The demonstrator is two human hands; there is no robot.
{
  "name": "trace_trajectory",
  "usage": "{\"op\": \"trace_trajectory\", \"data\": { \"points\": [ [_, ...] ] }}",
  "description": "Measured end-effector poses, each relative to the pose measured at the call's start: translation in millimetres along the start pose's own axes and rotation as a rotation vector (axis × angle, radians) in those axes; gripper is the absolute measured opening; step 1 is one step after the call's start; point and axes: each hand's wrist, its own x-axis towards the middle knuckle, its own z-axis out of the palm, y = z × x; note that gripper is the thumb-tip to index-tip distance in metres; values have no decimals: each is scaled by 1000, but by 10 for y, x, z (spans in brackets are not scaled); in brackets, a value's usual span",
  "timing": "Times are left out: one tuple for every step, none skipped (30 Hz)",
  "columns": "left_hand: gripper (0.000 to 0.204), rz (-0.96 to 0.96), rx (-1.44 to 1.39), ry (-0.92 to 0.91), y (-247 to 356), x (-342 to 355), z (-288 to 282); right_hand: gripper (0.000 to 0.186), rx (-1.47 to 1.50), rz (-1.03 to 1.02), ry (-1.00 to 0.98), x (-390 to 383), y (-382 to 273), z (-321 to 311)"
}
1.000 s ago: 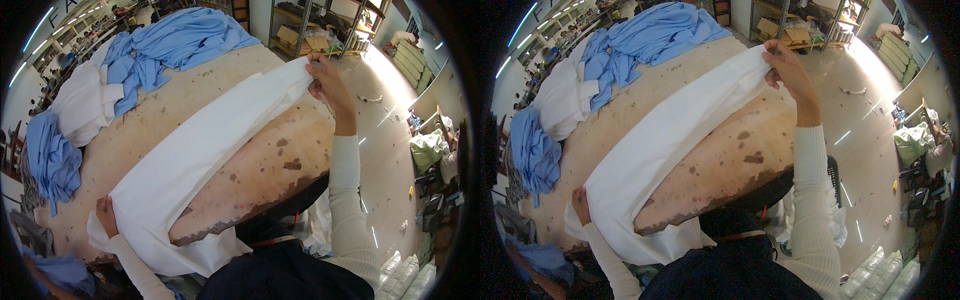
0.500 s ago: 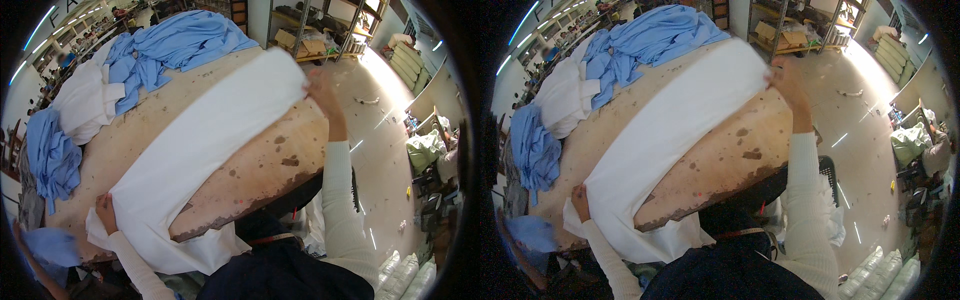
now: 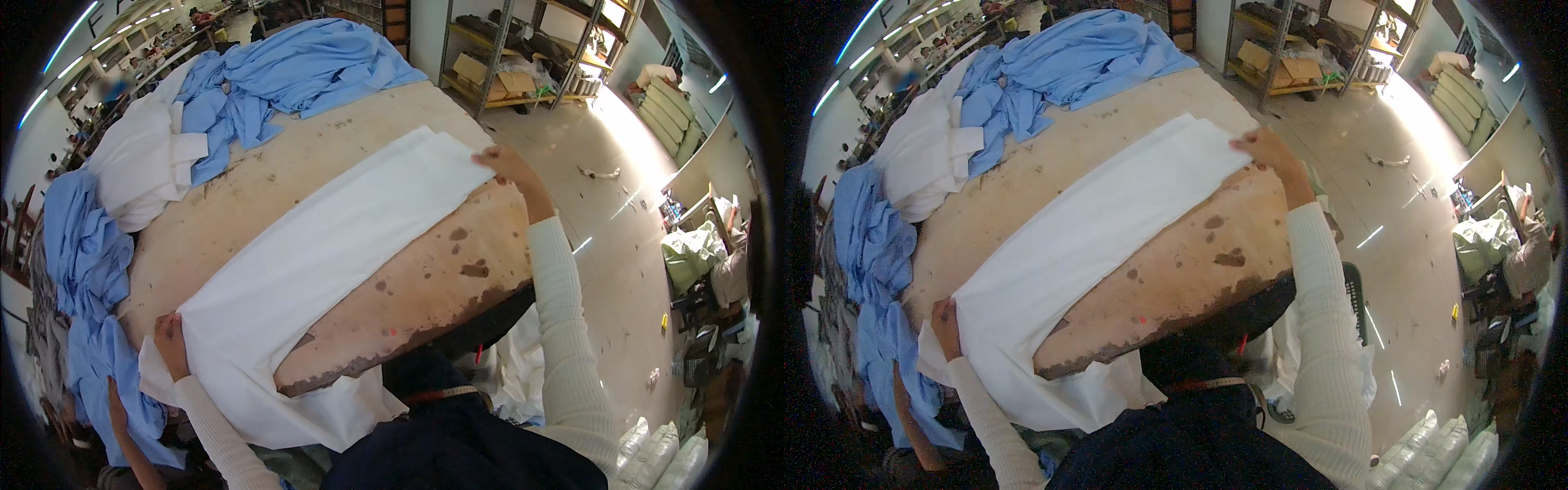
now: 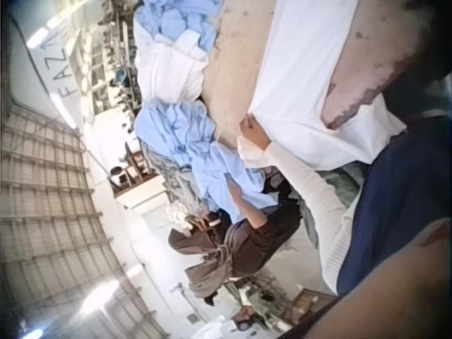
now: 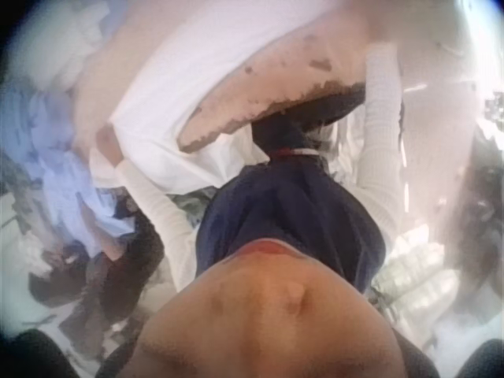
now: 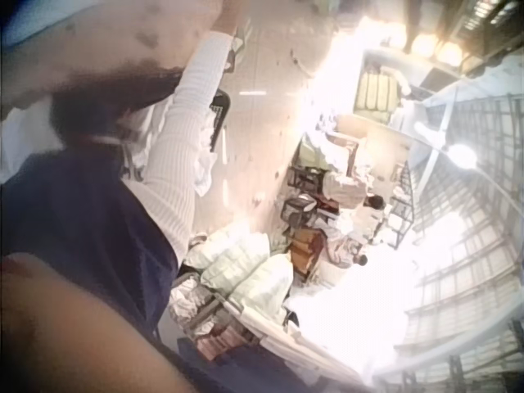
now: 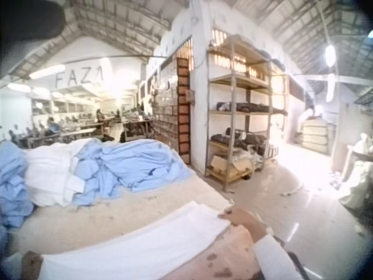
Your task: The person lays out a white fabric piece on a worktable, smooths it, measures it with a tape measure, applies masking tape along a center line, and marks the fabric with a red pen. The person repeats measuring and smoothing steps on different sections of the fabric.
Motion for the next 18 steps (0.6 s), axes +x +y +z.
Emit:
{"op": "trace_trajectory", "data": {
  "points": [
    [19,-16,-17,-6,-26,11,8,40,142,-103,80,35,-82,-59],
    [19,-31,-34,-13,-47,19,17,39,285,-207,160,67,-169,-126],
    [19,-39,-11,-15,-18,-2,14,38,361,-267,161,60,-335,-149],
    [19,-43,15,-16,55,-19,-13,38,443,-328,162,41,-568,-160],
    [19,-48,41,-8,90,-21,-62,38,525,-399,163,56,-734,-172],
    [19,-34,27,0,30,-20,-61,39,571,-408,141,100,-757,-216],
    [19,-21,13,9,-52,-29,-52,40,617,-418,119,143,-748,-273],
    [19,-8,0,18,-125,-24,-55,42,664,-429,95,184,-732,-313],
    [19,-10,-3,11,-119,-20,-42,43,609,-387,90,222,-661,-275],
    [18,-13,2,9,-69,-31,-73,45,560,-350,81,294,-524,-143],
    [18,-10,-10,2,-22,-12,-44,46,500,-309,85,345,-335,-59],
    [18,-36,-9,-42,20,39,-19,48,227,-338,101,440,84,42],
    [18,-72,12,-81,38,45,-109,49,169,-289,63,464,257,134],
    [17,-104,27,-118,49,63,-159,50,105,-244,29,469,416,197],
    [17,-117,37,-107,37,35,-219,49,244,-129,-51,435,384,227],
    [17,-126,40,-105,22,16,-236,48,378,-3,-125,392,342,207],
    [17,-135,44,-104,13,4,-249,43,278,21,-108,421,261,159],
    [16,-118,59,-91,20,-15,-247,39,179,55,-90,425,151,125]
  ]
}}
